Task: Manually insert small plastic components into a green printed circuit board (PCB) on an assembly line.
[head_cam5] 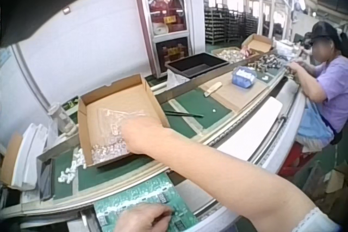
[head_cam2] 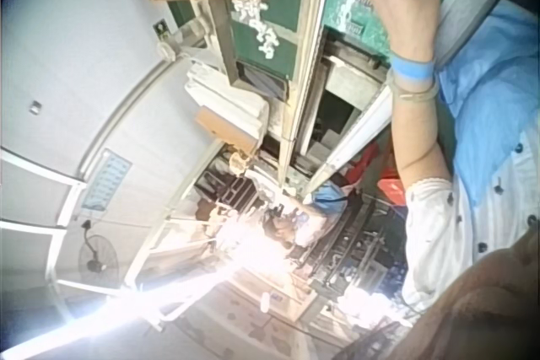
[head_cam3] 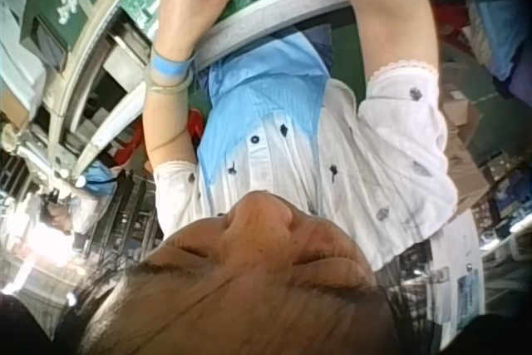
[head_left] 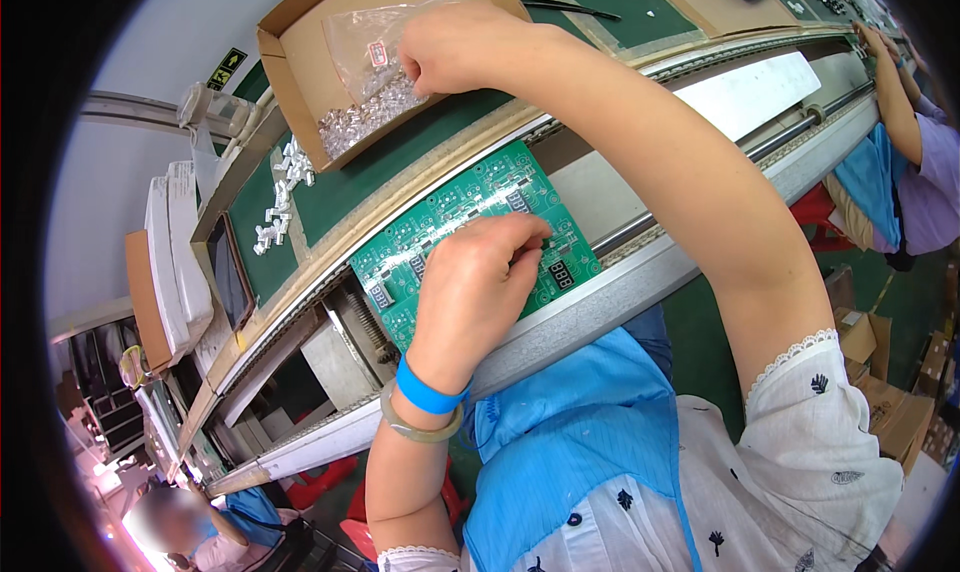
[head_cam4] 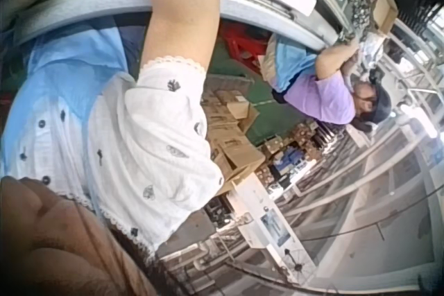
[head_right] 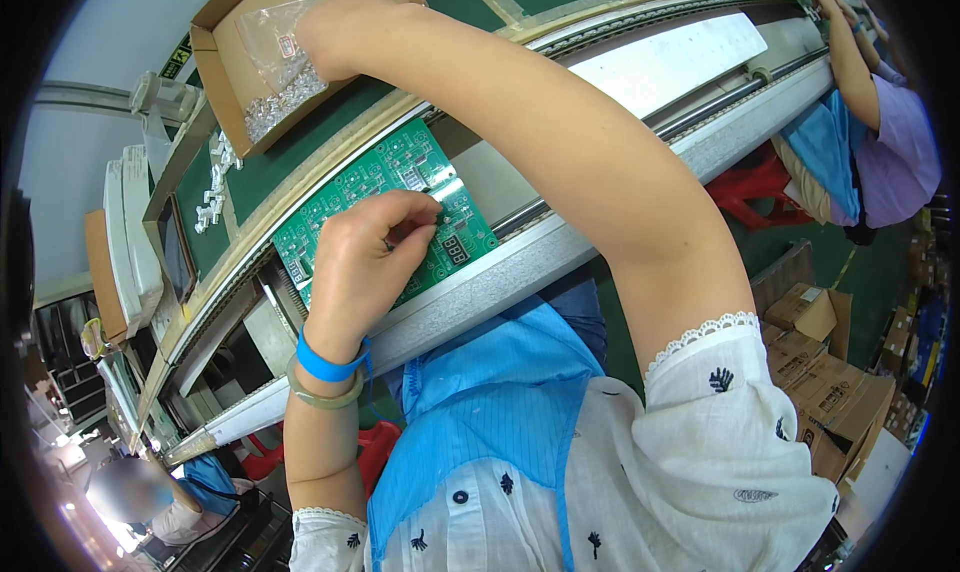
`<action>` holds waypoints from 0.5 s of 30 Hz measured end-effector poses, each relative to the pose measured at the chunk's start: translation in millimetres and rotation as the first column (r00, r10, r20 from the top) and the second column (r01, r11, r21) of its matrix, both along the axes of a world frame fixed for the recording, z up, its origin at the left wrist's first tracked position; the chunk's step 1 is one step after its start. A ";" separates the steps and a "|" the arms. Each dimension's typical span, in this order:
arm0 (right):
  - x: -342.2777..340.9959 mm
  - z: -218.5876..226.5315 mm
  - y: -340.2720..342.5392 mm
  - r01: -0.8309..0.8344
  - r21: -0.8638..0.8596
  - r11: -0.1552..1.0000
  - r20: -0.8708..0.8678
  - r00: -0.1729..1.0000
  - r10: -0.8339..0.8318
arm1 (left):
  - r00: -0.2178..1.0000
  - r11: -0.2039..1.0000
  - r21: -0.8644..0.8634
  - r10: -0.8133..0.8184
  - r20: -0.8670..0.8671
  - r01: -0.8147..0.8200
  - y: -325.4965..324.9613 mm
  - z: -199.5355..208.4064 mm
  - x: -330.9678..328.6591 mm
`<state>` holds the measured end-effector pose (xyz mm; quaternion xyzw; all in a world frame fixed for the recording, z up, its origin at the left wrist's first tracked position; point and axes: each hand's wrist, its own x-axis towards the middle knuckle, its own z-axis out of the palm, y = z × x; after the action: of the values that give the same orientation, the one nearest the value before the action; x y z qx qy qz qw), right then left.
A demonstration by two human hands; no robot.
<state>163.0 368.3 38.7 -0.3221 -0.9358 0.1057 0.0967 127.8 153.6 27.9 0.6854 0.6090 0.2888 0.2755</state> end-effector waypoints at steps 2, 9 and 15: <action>-0.8 -0.1 0.2 0.014 -0.008 1.000 0.008 1.000 -0.013 | 1.000 0.997 0.074 -0.021 -0.010 0.022 1.1 -2.2 0.5; -4.2 9.3 -6.7 -0.052 -0.014 0.999 -0.001 0.999 0.052 | 0.998 0.994 0.105 -0.038 -0.046 0.042 0.4 -2.6 0.1; -9.9 9.7 -11.2 -0.042 -0.010 0.999 0.002 0.999 0.042 | 0.996 0.986 0.145 -0.079 -0.028 0.083 1.2 -3.9 -0.4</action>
<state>153.1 357.1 48.4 -0.3028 -0.9420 0.1121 0.0915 127.4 154.8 24.0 0.7311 0.5609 0.3135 0.2292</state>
